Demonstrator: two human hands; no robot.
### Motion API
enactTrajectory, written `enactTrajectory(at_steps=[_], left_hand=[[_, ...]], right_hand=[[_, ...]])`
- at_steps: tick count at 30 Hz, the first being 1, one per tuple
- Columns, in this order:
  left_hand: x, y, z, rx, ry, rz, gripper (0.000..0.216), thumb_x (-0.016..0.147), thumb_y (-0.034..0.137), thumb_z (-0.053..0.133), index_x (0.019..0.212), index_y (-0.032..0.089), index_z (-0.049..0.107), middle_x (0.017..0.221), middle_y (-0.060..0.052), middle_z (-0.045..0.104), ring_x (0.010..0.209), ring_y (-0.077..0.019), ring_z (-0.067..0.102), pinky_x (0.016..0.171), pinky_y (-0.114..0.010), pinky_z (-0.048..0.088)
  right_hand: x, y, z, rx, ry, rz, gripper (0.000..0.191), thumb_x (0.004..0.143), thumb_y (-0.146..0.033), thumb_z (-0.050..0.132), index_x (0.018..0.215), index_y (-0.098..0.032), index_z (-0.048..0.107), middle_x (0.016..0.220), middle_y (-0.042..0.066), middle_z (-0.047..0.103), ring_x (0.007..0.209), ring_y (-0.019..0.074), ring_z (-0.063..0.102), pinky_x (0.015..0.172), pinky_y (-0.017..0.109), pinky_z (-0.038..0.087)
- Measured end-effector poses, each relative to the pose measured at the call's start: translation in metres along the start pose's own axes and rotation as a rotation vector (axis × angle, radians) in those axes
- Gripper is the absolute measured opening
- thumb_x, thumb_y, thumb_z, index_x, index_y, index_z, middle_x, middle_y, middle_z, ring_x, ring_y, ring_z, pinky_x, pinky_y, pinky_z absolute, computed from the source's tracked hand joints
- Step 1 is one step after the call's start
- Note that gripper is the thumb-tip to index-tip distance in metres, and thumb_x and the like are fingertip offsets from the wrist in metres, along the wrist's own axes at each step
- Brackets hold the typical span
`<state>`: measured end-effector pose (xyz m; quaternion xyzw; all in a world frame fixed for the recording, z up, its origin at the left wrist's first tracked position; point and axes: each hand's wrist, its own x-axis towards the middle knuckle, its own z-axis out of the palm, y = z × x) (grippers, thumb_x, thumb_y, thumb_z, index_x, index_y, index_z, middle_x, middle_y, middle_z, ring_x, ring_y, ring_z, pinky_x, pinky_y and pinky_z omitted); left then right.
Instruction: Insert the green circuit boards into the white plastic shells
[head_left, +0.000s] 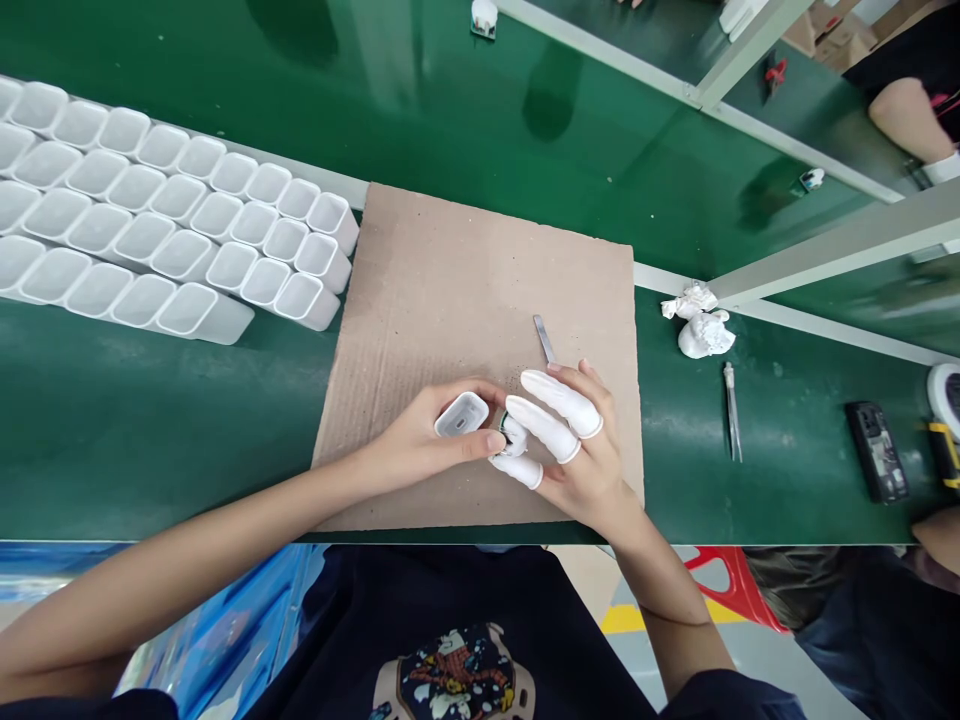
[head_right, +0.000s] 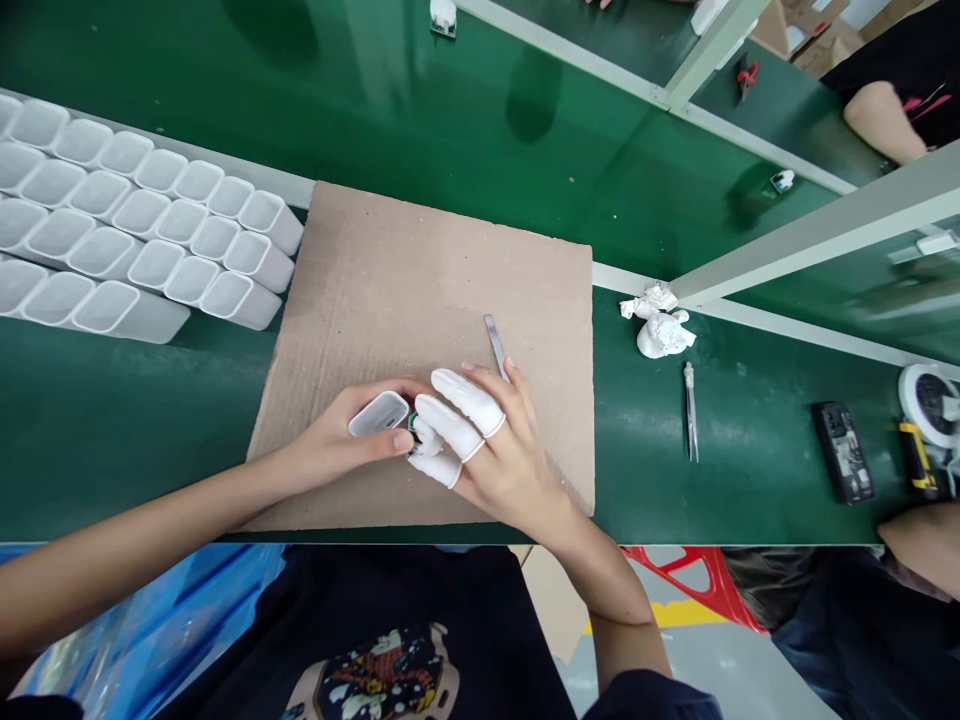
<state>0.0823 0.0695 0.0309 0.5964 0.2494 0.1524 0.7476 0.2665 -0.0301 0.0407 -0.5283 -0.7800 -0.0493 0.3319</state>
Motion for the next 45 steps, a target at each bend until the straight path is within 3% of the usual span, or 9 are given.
enactTrajectory(at_steps=[3, 6, 10, 13, 17, 25, 30, 45], left_hand=[[-0.002, -0.002, 0.0, -0.006, 0.003, 0.018, 0.054, 0.076, 0.056, 0.076, 0.11, 0.018, 0.06, 0.089, -0.001, 0.057, 0.079, -0.0158, 0.054, 0.071, -0.028, 0.045], [-0.006, -0.005, -0.002, 0.048, -0.01, 0.113, 0.065, 0.072, 0.041, 0.083, 0.122, 0.023, 0.045, 0.104, -0.004, 0.053, 0.091, -0.0175, 0.055, 0.076, -0.029, 0.048], [-0.01, -0.003, -0.005, 0.269, 0.028, 0.248, 0.046, 0.081, 0.016, 0.068, 0.117, 0.025, 0.041, 0.11, -0.006, 0.051, 0.096, -0.0173, 0.056, 0.076, -0.028, 0.05], [-0.007, -0.003, -0.005, 0.401, 0.029, 0.403, 0.047, 0.085, 0.01, 0.064, 0.126, 0.024, 0.046, 0.12, -0.01, 0.058, 0.11, -0.0218, 0.059, 0.089, -0.035, 0.053], [-0.003, -0.005, -0.003, 0.438, 0.033, 0.615, 0.049, 0.088, 0.018, 0.07, 0.133, 0.026, 0.052, 0.127, -0.012, 0.065, 0.122, -0.0258, 0.061, 0.102, -0.044, 0.053], [-0.007, -0.009, 0.004, 0.364, 0.039, 0.574, 0.044, 0.089, 0.02, 0.071, 0.129, 0.025, 0.055, 0.129, -0.012, 0.068, 0.124, -0.0235, 0.065, 0.105, -0.04, 0.054], [-0.006, -0.008, 0.004, 0.386, 0.035, 0.601, 0.044, 0.088, 0.018, 0.071, 0.128, 0.025, 0.054, 0.124, -0.011, 0.07, 0.122, -0.023, 0.066, 0.112, -0.045, 0.05], [-0.006, -0.01, 0.005, 0.517, 0.116, 0.624, 0.044, 0.088, 0.015, 0.068, 0.129, 0.022, 0.053, 0.121, -0.012, 0.071, 0.117, -0.0238, 0.068, 0.101, -0.041, 0.058]], right_hand=[[0.002, 0.001, -0.005, 0.031, 0.007, 0.01, 0.05, 0.086, -0.026, 0.076, 0.131, -0.021, 0.056, 0.124, 0.012, 0.065, 0.125, 0.0315, 0.057, 0.111, 0.059, 0.044], [0.006, 0.005, -0.012, 0.176, 0.075, 0.142, 0.043, 0.084, -0.028, 0.076, 0.124, -0.024, 0.059, 0.12, 0.01, 0.064, 0.119, 0.0307, 0.061, 0.103, 0.056, 0.051], [0.007, 0.01, -0.019, 0.475, 0.122, 0.337, 0.038, 0.084, -0.037, 0.074, 0.117, -0.026, 0.059, 0.112, 0.008, 0.063, 0.113, 0.0326, 0.064, 0.095, 0.058, 0.055], [0.007, 0.008, -0.021, 0.586, 0.109, 0.286, 0.037, 0.087, -0.044, 0.069, 0.117, -0.026, 0.059, 0.109, 0.008, 0.064, 0.108, 0.0325, 0.065, 0.096, 0.06, 0.055], [0.007, 0.0, -0.017, 0.563, 0.091, 0.157, 0.037, 0.09, -0.044, 0.066, 0.122, -0.027, 0.059, 0.114, 0.008, 0.063, 0.108, 0.029, 0.064, 0.099, 0.058, 0.054], [0.012, -0.007, -0.011, 0.517, 0.082, 0.098, 0.033, 0.086, -0.026, 0.073, 0.117, -0.025, 0.061, 0.116, 0.009, 0.061, 0.116, 0.0278, 0.061, 0.097, 0.052, 0.057], [0.012, -0.009, -0.011, 0.503, 0.079, 0.097, 0.036, 0.084, -0.019, 0.074, 0.117, -0.023, 0.062, 0.116, 0.009, 0.063, 0.12, 0.0282, 0.06, 0.099, 0.05, 0.056], [0.011, -0.008, -0.002, 0.507, 0.114, 0.076, 0.043, 0.082, -0.02, 0.076, 0.122, -0.021, 0.06, 0.113, 0.011, 0.063, 0.114, 0.0273, 0.062, 0.097, 0.049, 0.057]])
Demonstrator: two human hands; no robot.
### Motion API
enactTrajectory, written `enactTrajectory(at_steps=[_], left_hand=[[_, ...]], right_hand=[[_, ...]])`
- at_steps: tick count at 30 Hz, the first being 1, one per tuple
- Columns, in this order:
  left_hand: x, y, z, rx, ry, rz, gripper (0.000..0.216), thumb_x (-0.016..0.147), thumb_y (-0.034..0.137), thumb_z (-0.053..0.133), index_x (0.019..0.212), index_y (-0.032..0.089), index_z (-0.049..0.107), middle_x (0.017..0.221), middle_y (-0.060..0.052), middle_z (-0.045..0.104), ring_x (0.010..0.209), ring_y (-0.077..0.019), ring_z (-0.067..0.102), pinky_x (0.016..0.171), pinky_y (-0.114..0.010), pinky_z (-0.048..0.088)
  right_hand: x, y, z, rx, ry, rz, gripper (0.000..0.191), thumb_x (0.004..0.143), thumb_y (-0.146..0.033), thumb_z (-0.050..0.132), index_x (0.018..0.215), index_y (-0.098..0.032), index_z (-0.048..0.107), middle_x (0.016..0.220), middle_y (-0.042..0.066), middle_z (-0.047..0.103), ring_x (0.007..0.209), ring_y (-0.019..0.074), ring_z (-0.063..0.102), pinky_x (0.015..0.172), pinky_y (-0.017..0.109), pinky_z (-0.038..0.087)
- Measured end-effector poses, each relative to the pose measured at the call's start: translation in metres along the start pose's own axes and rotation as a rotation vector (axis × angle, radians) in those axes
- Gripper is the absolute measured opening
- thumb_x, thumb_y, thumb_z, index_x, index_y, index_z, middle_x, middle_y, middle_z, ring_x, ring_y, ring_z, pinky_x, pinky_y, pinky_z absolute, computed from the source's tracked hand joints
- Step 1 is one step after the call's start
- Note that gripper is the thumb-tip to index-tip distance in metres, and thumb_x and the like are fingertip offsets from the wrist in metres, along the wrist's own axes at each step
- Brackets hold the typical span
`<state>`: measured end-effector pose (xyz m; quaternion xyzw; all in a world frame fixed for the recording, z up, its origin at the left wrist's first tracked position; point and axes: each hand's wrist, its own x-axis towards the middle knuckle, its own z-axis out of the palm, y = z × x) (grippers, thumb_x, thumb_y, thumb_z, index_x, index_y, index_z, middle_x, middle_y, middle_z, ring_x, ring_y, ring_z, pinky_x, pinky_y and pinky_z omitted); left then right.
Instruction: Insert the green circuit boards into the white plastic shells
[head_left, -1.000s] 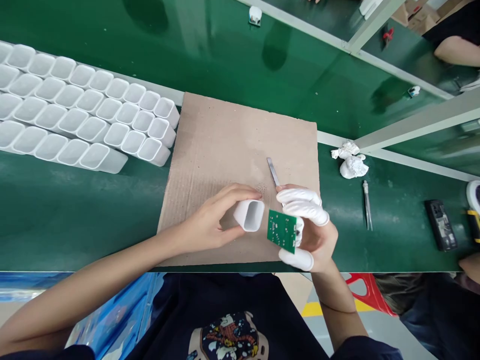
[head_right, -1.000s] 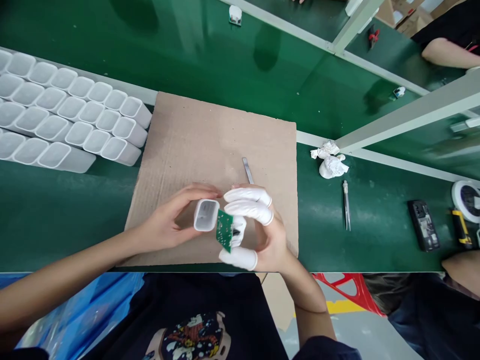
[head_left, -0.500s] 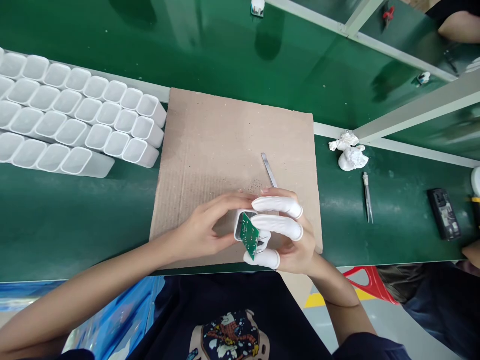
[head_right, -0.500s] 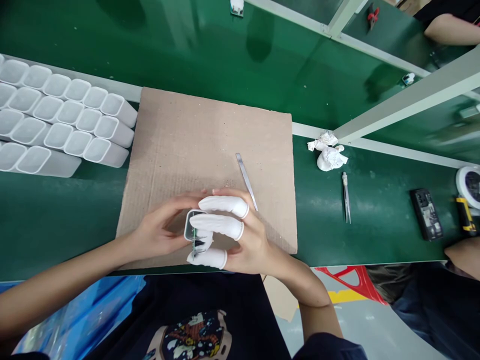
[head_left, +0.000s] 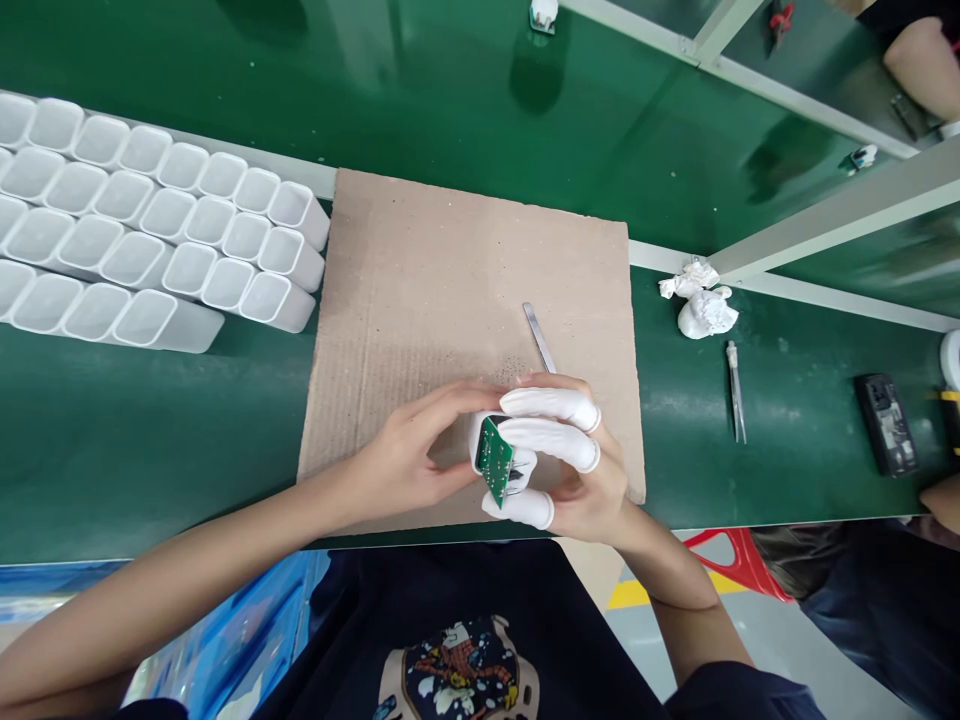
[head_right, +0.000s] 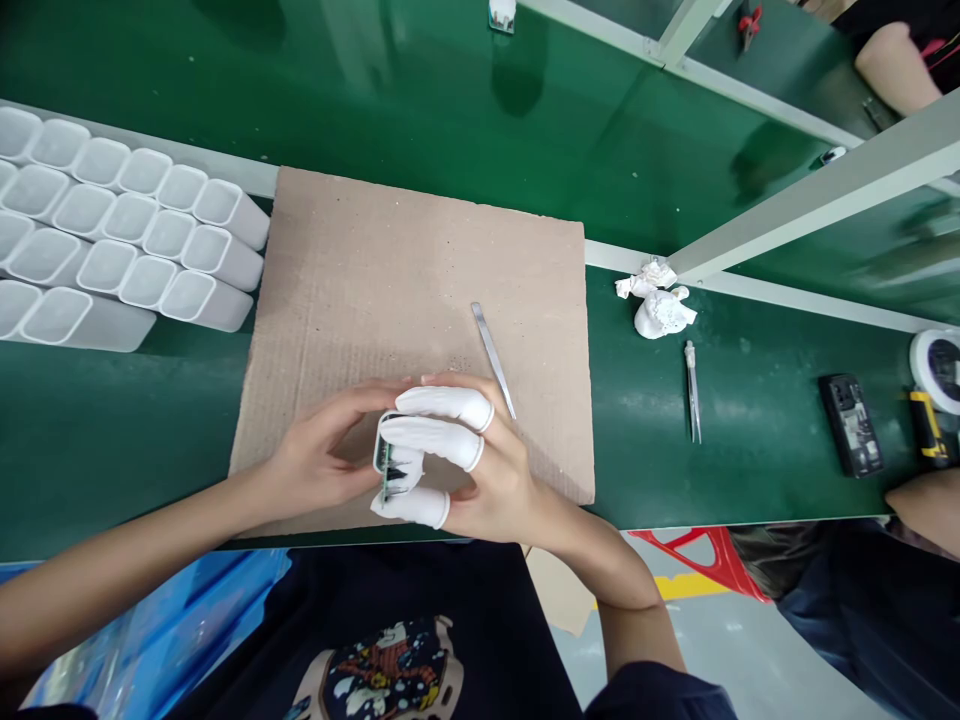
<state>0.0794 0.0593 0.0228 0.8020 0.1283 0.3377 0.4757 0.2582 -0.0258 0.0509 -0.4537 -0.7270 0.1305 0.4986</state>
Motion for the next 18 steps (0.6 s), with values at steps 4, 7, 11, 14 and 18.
enactTrajectory(at_steps=[4, 7, 11, 14, 18], left_hand=[[-0.0007, -0.0012, 0.0013, -0.003, 0.01, 0.012, 0.044, 0.088, 0.015, 0.068, 0.129, 0.021, 0.053, 0.119, -0.012, 0.071, 0.115, -0.0229, 0.069, 0.098, -0.038, 0.059], [-0.0005, -0.0022, 0.0022, -0.021, 0.02, 0.015, 0.044, 0.088, 0.015, 0.068, 0.13, 0.02, 0.053, 0.12, -0.012, 0.07, 0.115, -0.0224, 0.069, 0.097, -0.037, 0.06], [-0.0008, -0.0033, 0.0027, -0.036, 0.024, -0.006, 0.043, 0.089, 0.018, 0.067, 0.131, 0.021, 0.054, 0.121, -0.013, 0.07, 0.114, -0.0235, 0.069, 0.095, -0.038, 0.061], [-0.0013, -0.0044, 0.0027, -0.016, 0.029, -0.016, 0.043, 0.09, 0.018, 0.066, 0.131, 0.021, 0.055, 0.12, -0.012, 0.07, 0.113, -0.0235, 0.069, 0.094, -0.038, 0.061], [-0.0005, -0.0047, 0.0025, 0.023, 0.028, 0.032, 0.045, 0.09, 0.019, 0.066, 0.133, 0.022, 0.054, 0.12, -0.012, 0.071, 0.11, -0.0236, 0.071, 0.092, -0.038, 0.062]], right_hand=[[-0.0005, -0.0007, 0.0006, -0.052, -0.003, 0.029, 0.043, 0.082, -0.022, 0.075, 0.122, -0.022, 0.06, 0.116, 0.011, 0.063, 0.116, 0.0285, 0.06, 0.095, 0.05, 0.058], [-0.0007, -0.0003, 0.0022, -0.059, 0.004, 0.037, 0.044, 0.082, -0.022, 0.075, 0.123, -0.024, 0.059, 0.116, 0.011, 0.062, 0.114, 0.028, 0.061, 0.095, 0.05, 0.059], [-0.0014, 0.0009, 0.0048, -0.038, 0.005, 0.053, 0.044, 0.082, -0.02, 0.076, 0.123, -0.023, 0.059, 0.118, 0.011, 0.061, 0.115, 0.0281, 0.06, 0.097, 0.05, 0.058], [-0.0023, 0.0023, 0.0054, -0.046, 0.005, 0.054, 0.044, 0.084, -0.022, 0.074, 0.124, -0.025, 0.058, 0.119, 0.01, 0.061, 0.116, 0.0282, 0.06, 0.096, 0.051, 0.058], [-0.003, 0.004, 0.0042, -0.052, 0.003, 0.031, 0.045, 0.084, -0.023, 0.074, 0.126, -0.024, 0.057, 0.119, 0.011, 0.062, 0.116, 0.0286, 0.06, 0.094, 0.051, 0.059]])
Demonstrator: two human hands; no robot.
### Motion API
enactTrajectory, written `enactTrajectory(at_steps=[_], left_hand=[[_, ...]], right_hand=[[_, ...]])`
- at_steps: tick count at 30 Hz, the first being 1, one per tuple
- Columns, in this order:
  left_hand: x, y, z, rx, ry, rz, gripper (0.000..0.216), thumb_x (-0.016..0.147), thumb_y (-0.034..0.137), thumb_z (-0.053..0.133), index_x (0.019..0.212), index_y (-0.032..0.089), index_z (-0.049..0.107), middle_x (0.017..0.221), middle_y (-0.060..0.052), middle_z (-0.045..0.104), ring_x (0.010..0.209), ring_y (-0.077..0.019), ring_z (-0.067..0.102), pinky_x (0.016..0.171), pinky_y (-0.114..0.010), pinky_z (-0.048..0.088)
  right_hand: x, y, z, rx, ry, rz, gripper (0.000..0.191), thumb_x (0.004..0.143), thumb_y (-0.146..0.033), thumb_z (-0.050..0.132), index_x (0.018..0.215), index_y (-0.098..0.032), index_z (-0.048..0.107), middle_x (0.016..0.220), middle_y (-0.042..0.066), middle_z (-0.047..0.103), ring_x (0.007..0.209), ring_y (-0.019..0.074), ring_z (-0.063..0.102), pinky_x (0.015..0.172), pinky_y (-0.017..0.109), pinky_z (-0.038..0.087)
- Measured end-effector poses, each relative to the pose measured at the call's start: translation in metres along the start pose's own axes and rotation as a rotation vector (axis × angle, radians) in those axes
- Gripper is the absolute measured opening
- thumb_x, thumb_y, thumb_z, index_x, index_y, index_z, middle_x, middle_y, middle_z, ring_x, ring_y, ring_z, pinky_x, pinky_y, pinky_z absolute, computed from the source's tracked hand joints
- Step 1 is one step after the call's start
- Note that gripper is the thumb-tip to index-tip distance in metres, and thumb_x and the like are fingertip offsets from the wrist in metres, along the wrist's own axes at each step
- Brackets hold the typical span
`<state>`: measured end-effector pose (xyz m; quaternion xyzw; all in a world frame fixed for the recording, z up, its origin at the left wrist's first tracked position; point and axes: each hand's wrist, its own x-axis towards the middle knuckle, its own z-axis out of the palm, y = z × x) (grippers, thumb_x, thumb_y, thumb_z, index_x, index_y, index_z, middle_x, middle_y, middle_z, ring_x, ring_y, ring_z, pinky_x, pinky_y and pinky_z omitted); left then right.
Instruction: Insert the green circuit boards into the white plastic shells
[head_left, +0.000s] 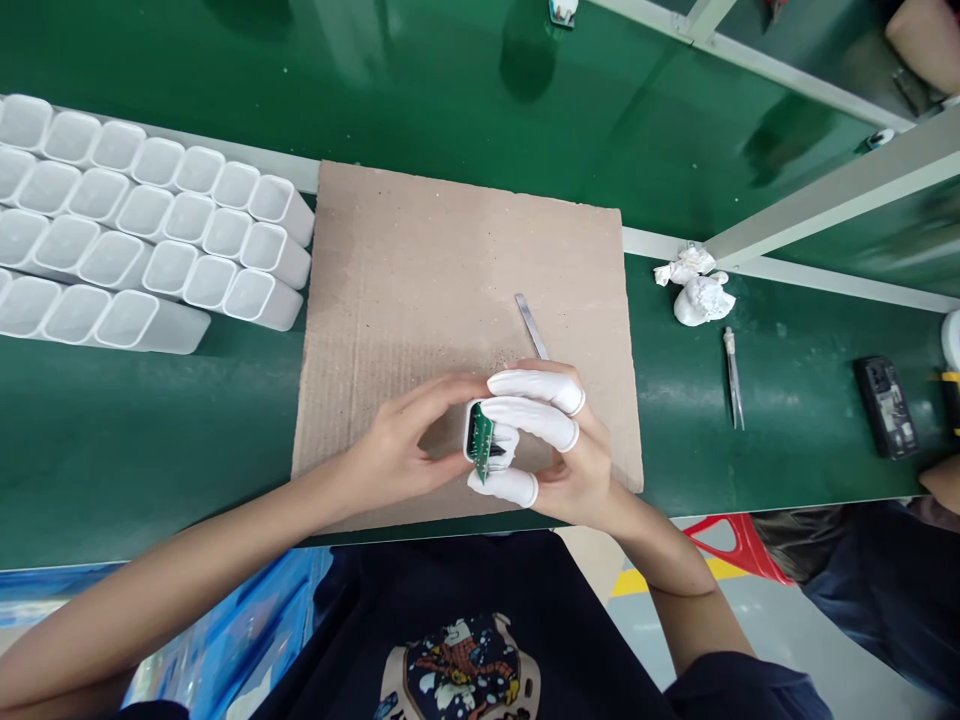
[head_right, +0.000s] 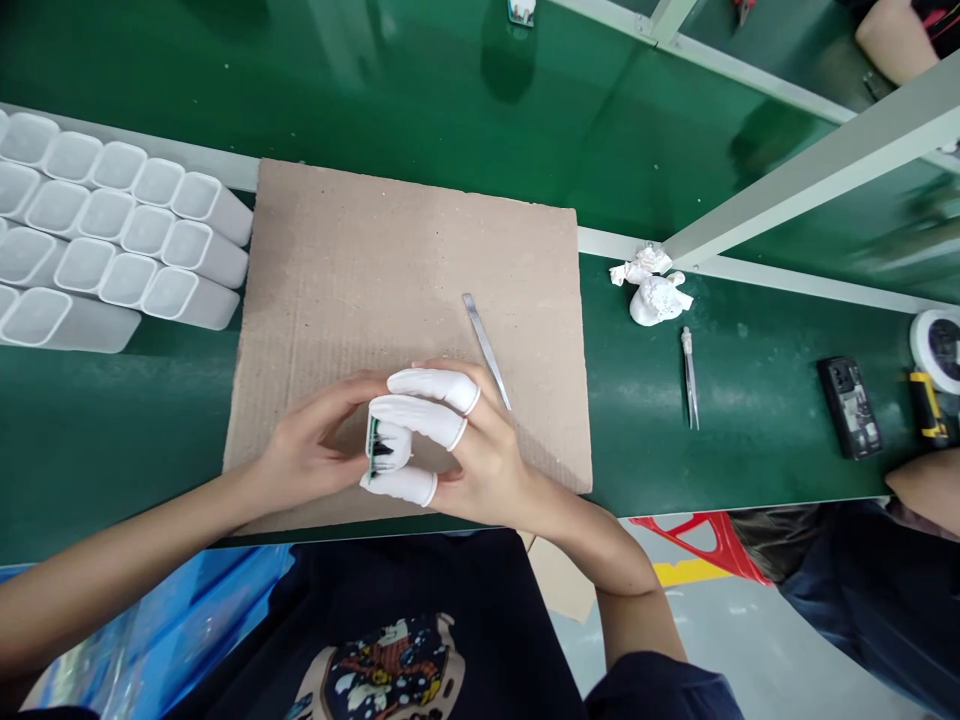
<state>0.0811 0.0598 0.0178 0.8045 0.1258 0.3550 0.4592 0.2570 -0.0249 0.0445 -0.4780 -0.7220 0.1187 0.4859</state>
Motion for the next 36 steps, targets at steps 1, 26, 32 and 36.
enactTrajectory(at_steps=[1, 26, 32, 36], left_hand=[[0.0004, 0.0004, 0.0, 0.008, -0.002, 0.013, 0.046, 0.09, 0.019, 0.067, 0.134, 0.022, 0.053, 0.119, -0.012, 0.071, 0.109, -0.0237, 0.071, 0.091, -0.038, 0.063], [0.0023, 0.003, -0.0065, 0.119, -0.069, 0.14, 0.063, 0.09, 0.019, 0.067, 0.149, 0.024, 0.043, 0.12, -0.012, 0.073, 0.114, -0.0269, 0.071, 0.1, -0.043, 0.062], [0.0011, 0.0008, -0.0064, 0.14, -0.058, 0.143, 0.054, 0.092, 0.022, 0.066, 0.143, 0.021, 0.048, 0.118, -0.013, 0.073, 0.112, -0.0265, 0.072, 0.096, -0.041, 0.063], [-0.0001, -0.0008, -0.0067, 0.182, -0.062, 0.146, 0.049, 0.094, 0.026, 0.064, 0.141, 0.021, 0.049, 0.117, -0.012, 0.073, 0.112, -0.0248, 0.071, 0.092, -0.039, 0.064]], right_hand=[[-0.0001, 0.0001, -0.0005, -0.003, 0.0, -0.01, 0.045, 0.085, -0.024, 0.074, 0.126, -0.024, 0.057, 0.118, 0.011, 0.062, 0.116, 0.0285, 0.061, 0.094, 0.051, 0.059], [-0.0089, -0.0027, -0.0053, -0.094, 0.031, -0.153, 0.05, 0.084, -0.04, 0.076, 0.126, -0.018, 0.061, 0.111, 0.011, 0.071, 0.117, 0.0289, 0.064, 0.102, 0.053, 0.057], [-0.0087, -0.0027, -0.0058, -0.094, 0.009, -0.119, 0.049, 0.085, -0.038, 0.075, 0.127, -0.017, 0.06, 0.113, 0.013, 0.07, 0.117, 0.0299, 0.064, 0.102, 0.054, 0.056], [-0.0056, -0.0017, -0.0065, -0.112, -0.003, -0.116, 0.05, 0.085, -0.038, 0.075, 0.129, -0.019, 0.059, 0.115, 0.013, 0.068, 0.117, 0.0295, 0.064, 0.101, 0.052, 0.057]])
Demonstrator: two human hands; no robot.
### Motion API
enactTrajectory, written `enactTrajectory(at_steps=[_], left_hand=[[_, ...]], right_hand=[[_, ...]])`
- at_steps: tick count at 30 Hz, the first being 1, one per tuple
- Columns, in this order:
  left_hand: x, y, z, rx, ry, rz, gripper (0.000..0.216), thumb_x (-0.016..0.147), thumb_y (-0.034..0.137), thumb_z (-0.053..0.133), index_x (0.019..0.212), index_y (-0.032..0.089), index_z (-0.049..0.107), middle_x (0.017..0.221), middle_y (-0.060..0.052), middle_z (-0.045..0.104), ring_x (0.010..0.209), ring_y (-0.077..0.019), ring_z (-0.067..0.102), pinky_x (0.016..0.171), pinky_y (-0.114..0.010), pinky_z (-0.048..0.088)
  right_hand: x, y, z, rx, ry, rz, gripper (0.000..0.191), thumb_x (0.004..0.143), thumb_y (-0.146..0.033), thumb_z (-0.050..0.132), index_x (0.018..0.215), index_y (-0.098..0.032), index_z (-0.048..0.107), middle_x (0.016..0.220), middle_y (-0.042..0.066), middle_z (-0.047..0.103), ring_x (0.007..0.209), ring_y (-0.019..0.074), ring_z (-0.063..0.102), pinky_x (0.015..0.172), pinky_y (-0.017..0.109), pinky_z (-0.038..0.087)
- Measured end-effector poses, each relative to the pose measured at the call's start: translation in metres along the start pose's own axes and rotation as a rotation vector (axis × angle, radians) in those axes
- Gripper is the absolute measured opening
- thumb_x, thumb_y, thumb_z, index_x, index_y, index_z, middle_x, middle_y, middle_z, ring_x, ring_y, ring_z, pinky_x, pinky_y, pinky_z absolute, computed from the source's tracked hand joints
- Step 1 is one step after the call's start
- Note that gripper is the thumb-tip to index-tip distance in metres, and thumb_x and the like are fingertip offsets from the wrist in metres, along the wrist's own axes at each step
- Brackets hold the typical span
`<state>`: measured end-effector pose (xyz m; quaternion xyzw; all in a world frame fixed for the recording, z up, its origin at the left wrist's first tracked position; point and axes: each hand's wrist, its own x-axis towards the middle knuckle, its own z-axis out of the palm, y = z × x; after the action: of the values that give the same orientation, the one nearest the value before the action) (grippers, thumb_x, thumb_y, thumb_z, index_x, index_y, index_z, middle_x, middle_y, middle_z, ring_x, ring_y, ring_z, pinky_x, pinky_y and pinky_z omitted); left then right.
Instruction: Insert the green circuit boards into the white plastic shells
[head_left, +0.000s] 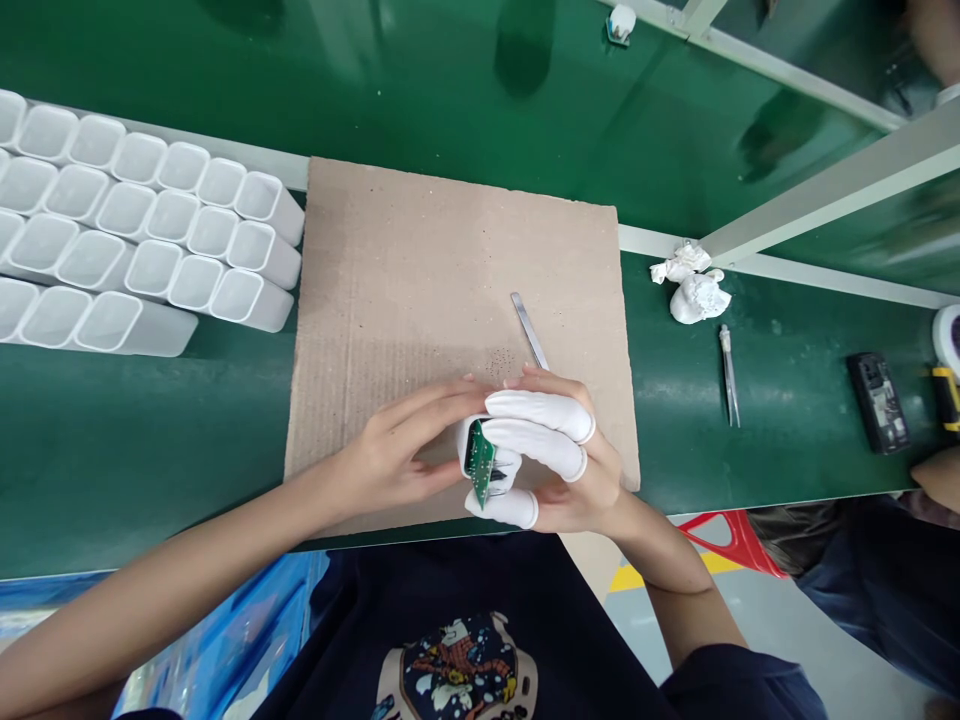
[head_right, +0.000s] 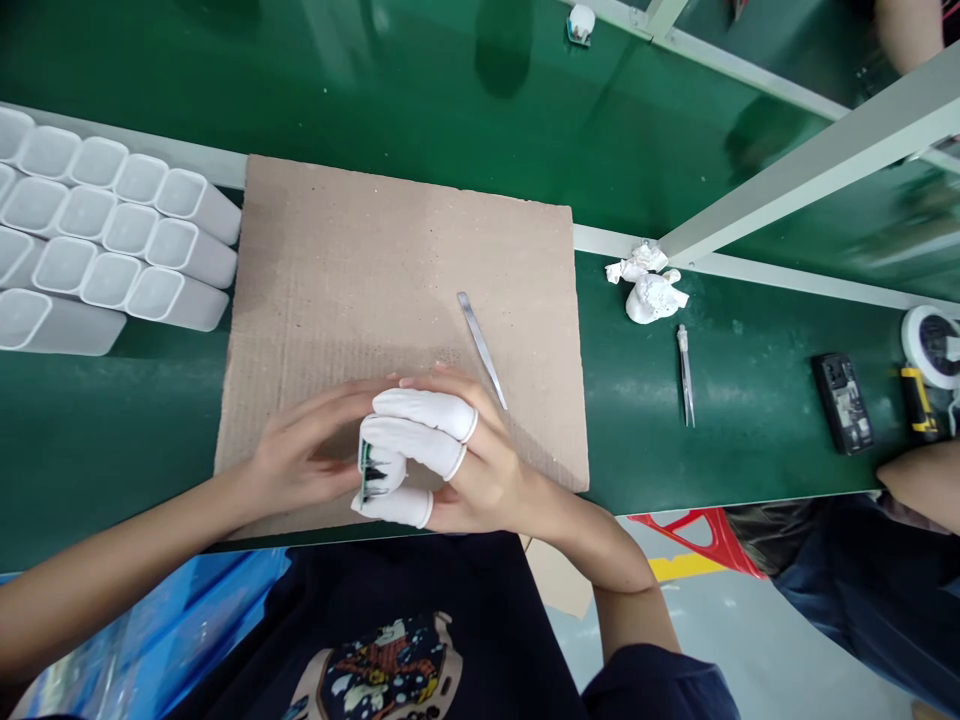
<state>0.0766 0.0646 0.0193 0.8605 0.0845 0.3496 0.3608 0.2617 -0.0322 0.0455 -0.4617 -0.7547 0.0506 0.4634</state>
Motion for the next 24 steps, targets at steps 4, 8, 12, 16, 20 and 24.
enactTrajectory(at_steps=[4, 8, 12, 16, 20, 24], left_hand=[[-0.0018, -0.0004, 0.0005, 0.02, -0.003, -0.027, 0.049, 0.092, 0.023, 0.066, 0.139, 0.019, 0.051, 0.118, -0.013, 0.073, 0.111, -0.0251, 0.071, 0.092, -0.037, 0.064], [-0.0025, -0.0004, 0.0015, 0.008, 0.009, -0.055, 0.051, 0.09, 0.021, 0.068, 0.138, 0.021, 0.052, 0.117, -0.013, 0.073, 0.108, -0.0253, 0.072, 0.09, -0.035, 0.064], [-0.0007, -0.0006, 0.0035, -0.055, 0.028, -0.065, 0.05, 0.091, 0.022, 0.066, 0.139, 0.021, 0.052, 0.117, -0.013, 0.072, 0.105, -0.0247, 0.072, 0.087, -0.036, 0.064], [0.0012, -0.0005, 0.0048, -0.115, 0.032, -0.079, 0.05, 0.091, 0.022, 0.066, 0.139, 0.022, 0.052, 0.115, -0.012, 0.072, 0.101, -0.0237, 0.073, 0.083, -0.034, 0.064], [-0.0006, -0.0008, 0.0041, -0.087, 0.032, -0.057, 0.053, 0.09, 0.024, 0.067, 0.141, 0.023, 0.051, 0.118, -0.014, 0.072, 0.103, -0.0254, 0.073, 0.083, -0.036, 0.064], [-0.003, -0.0014, 0.002, -0.018, 0.005, -0.05, 0.052, 0.09, 0.025, 0.068, 0.139, 0.021, 0.052, 0.119, -0.015, 0.071, 0.105, -0.0263, 0.072, 0.085, -0.036, 0.064]], right_hand=[[0.003, -0.0001, 0.0014, -0.002, 0.006, -0.001, 0.047, 0.086, -0.035, 0.074, 0.127, -0.017, 0.058, 0.115, 0.014, 0.068, 0.116, 0.0284, 0.064, 0.099, 0.05, 0.058], [0.0038, -0.0009, 0.0038, -0.015, 0.013, 0.024, 0.043, 0.088, -0.034, 0.071, 0.127, -0.023, 0.056, 0.114, 0.01, 0.069, 0.112, 0.0272, 0.067, 0.096, 0.05, 0.06], [0.0026, -0.0002, 0.0055, 0.02, 0.023, 0.045, 0.05, 0.086, -0.03, 0.074, 0.13, -0.022, 0.055, 0.115, 0.011, 0.067, 0.112, 0.0279, 0.065, 0.096, 0.05, 0.059], [0.0005, 0.0009, 0.007, 0.076, 0.021, 0.073, 0.061, 0.083, -0.03, 0.078, 0.138, -0.023, 0.051, 0.121, 0.011, 0.065, 0.116, 0.0291, 0.062, 0.099, 0.052, 0.056], [0.0, 0.0006, 0.0079, 0.06, 0.017, 0.076, 0.058, 0.086, -0.033, 0.075, 0.138, -0.024, 0.051, 0.12, 0.011, 0.065, 0.116, 0.029, 0.062, 0.096, 0.052, 0.058], [0.0029, 0.0004, 0.0037, 0.073, -0.057, 0.092, 0.057, 0.086, -0.035, 0.075, 0.137, -0.021, 0.052, 0.128, 0.015, 0.062, 0.123, 0.0296, 0.059, 0.101, 0.052, 0.055]])
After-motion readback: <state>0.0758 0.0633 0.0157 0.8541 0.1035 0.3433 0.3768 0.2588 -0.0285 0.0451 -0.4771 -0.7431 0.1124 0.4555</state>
